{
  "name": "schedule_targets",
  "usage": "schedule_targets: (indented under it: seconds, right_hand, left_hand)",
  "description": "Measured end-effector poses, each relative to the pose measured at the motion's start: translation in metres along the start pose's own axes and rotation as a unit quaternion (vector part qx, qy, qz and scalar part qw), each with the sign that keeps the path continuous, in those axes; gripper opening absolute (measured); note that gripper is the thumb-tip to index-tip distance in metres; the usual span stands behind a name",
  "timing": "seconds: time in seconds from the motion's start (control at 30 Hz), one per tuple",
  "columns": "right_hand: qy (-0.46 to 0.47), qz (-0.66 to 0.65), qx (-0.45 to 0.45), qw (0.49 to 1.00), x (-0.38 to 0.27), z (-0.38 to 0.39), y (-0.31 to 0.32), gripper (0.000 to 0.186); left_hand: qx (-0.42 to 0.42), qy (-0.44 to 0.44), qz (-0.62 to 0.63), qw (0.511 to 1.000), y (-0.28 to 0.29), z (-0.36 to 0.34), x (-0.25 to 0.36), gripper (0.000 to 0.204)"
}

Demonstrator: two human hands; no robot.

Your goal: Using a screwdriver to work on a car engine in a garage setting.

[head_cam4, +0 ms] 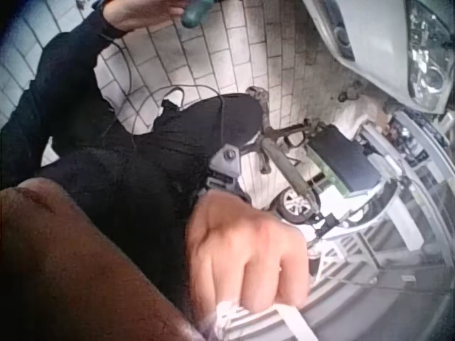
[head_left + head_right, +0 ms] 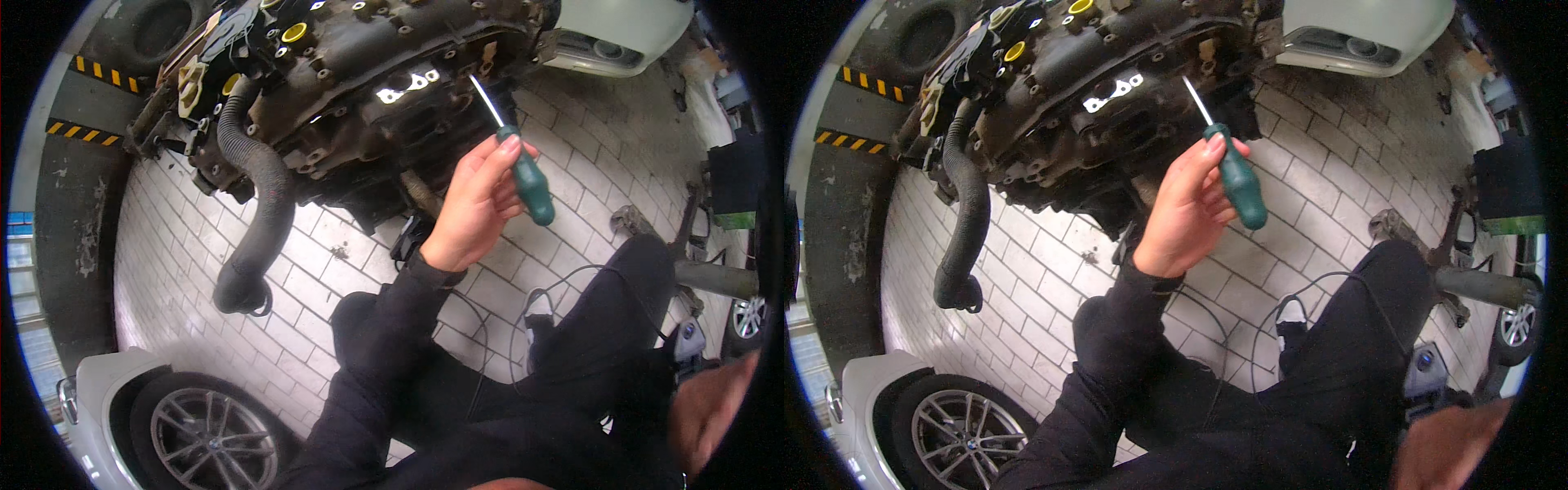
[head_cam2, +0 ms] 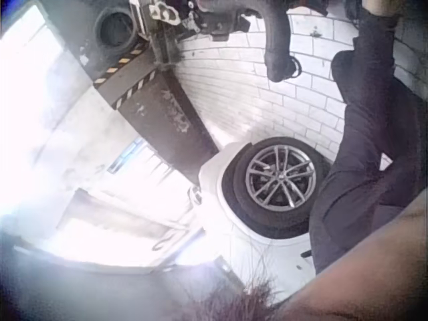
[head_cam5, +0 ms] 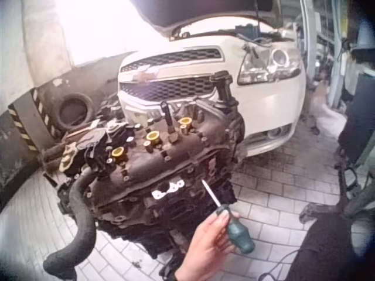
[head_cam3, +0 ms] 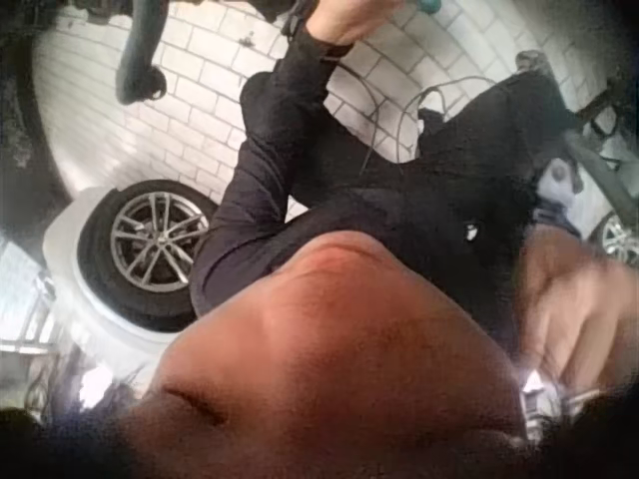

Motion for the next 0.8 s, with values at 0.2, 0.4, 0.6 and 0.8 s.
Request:
schedule_targets:
  seconds: [0.2, 0.4, 0.6, 0.8]
  right_hand:
    - [-0.244, -0.467, 0.005, 0.850, 0.066, -0.024, -0.008, 0.026]
    - [-0.356, 0.295, 0.039, 0.886, 0.112, 0.002, -0.054, 0.042]
    - [-0.306, 0.327, 0.073, 0.891, 0.106, 0.004, -0.068, 0.036]
    - [-0.314, 0.334, 0.057, 0.887, 0.115, 0.001, -0.069, 0.030]
  left_hand:
    - [-0.026, 0.000, 0.022, 0.999, -0.006, 0.000, 0.004, 0.031]
    - [0.001, -0.017, -0.003, 1.000, -0.026, 0.009, 0.005, 0.034]
    - [-0.004, -0.082, -0.047, 0.995, -0.033, 0.016, 0.018, 0.031]
    - [0.002, -0.061, -0.044, 0.997, -0.027, 0.009, 0.019, 0.031]
Point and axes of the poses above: each hand's wrist, its own z-axis away from the middle knuckle, its own y-axis out of the back of the hand, x = y × z, the point moved 1 cm from there along -z, towards the middle knuckle, and after that the axes turned 11 degrees about -y, right-handed, at the moved point
